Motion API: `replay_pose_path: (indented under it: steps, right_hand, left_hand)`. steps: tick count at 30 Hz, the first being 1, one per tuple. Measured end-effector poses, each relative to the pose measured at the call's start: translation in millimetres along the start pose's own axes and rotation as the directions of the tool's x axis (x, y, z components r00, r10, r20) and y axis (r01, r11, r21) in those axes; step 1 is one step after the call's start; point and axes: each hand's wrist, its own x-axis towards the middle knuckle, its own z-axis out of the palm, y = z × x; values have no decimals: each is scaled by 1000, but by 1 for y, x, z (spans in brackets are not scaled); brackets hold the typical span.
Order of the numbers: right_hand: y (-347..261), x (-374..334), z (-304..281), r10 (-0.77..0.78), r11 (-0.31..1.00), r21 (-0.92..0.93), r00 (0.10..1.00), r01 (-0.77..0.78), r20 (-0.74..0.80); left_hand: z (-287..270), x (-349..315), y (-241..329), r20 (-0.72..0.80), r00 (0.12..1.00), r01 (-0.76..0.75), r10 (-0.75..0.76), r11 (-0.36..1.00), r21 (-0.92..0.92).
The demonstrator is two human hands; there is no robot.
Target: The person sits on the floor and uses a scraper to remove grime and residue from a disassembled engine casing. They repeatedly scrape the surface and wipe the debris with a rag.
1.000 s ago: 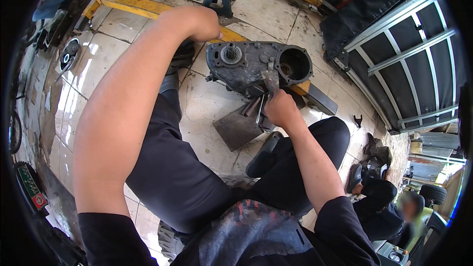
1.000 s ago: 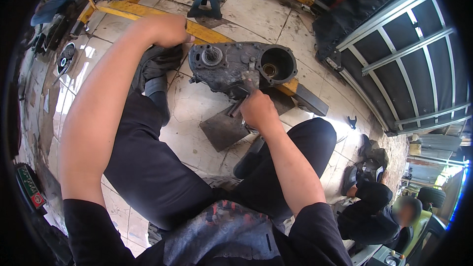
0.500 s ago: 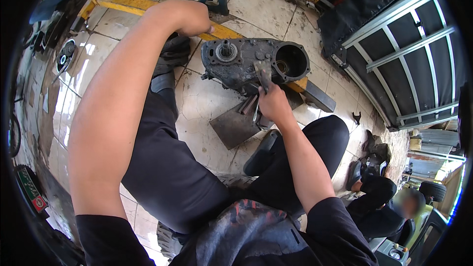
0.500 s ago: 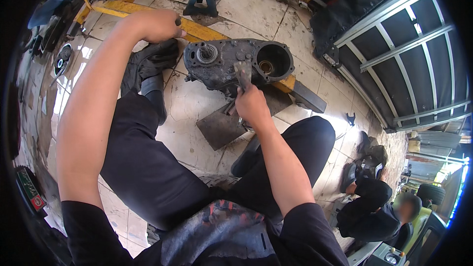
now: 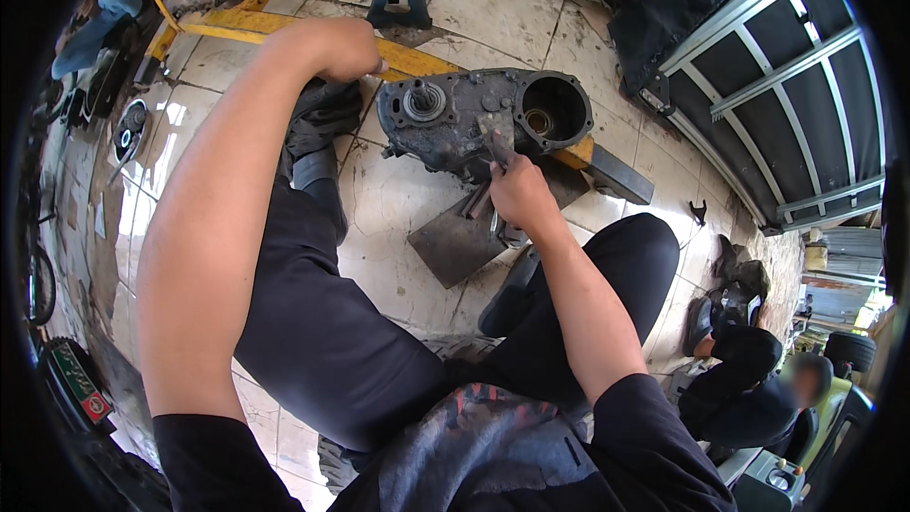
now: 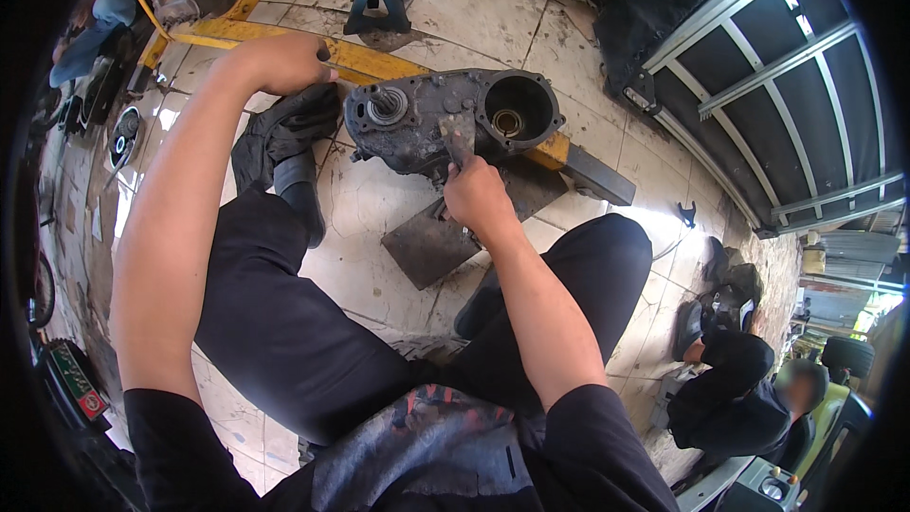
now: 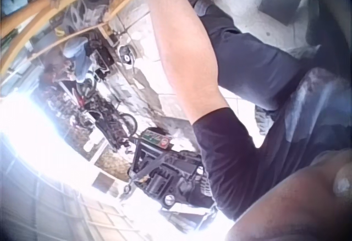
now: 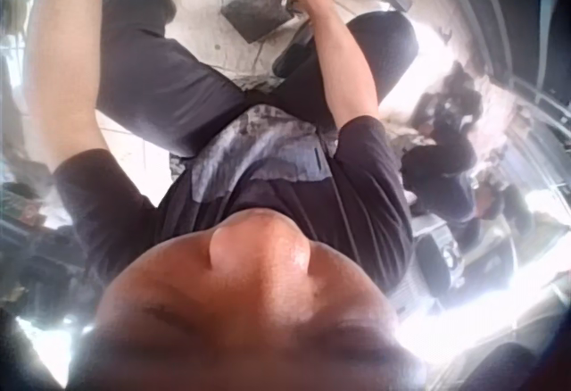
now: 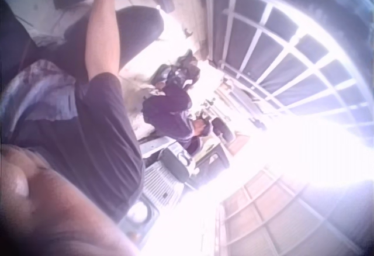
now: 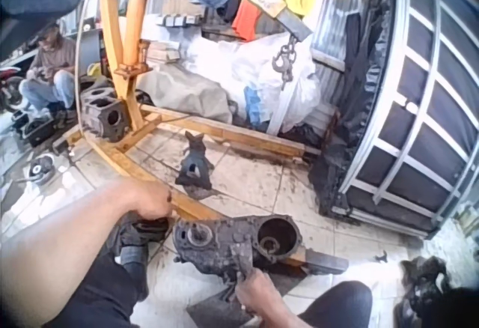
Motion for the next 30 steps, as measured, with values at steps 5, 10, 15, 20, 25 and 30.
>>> replay_pose_path:
  steps: [5, 10, 15, 20, 25, 30]
  right_hand:
    - [1, -8, -1, -26, 999, 25, 999, 25, 26]
    - [16, 0, 6, -140, 989, 41, 988, 143, -60]
    - [-2, 1, -7, -80, 992, 98, 997, 79, -1]
    - [3, -8, -5, -12, 993, 121, 1000, 9, 27]
    - [11, -1, 4, -26, 1000, 13, 999, 26, -27]
    - [2, 4, -9, 33, 999, 5, 999, -33, 18]
  left_hand:
    - [0, 0, -4, 17, 1000, 23, -23, 1000, 14]
    - [0, 6, -7, 17, 1000, 11, -12, 999, 36]
    - [4, 4, -10, 34, 999, 40, -40, 999, 17]
    - [6, 2, -12, 29, 999, 43, -44, 999, 6]
    - [4, 2, -13, 32, 999, 40, -41, 999, 26]
    - [4, 2, -2, 37, 999, 37, -38, 999, 16]
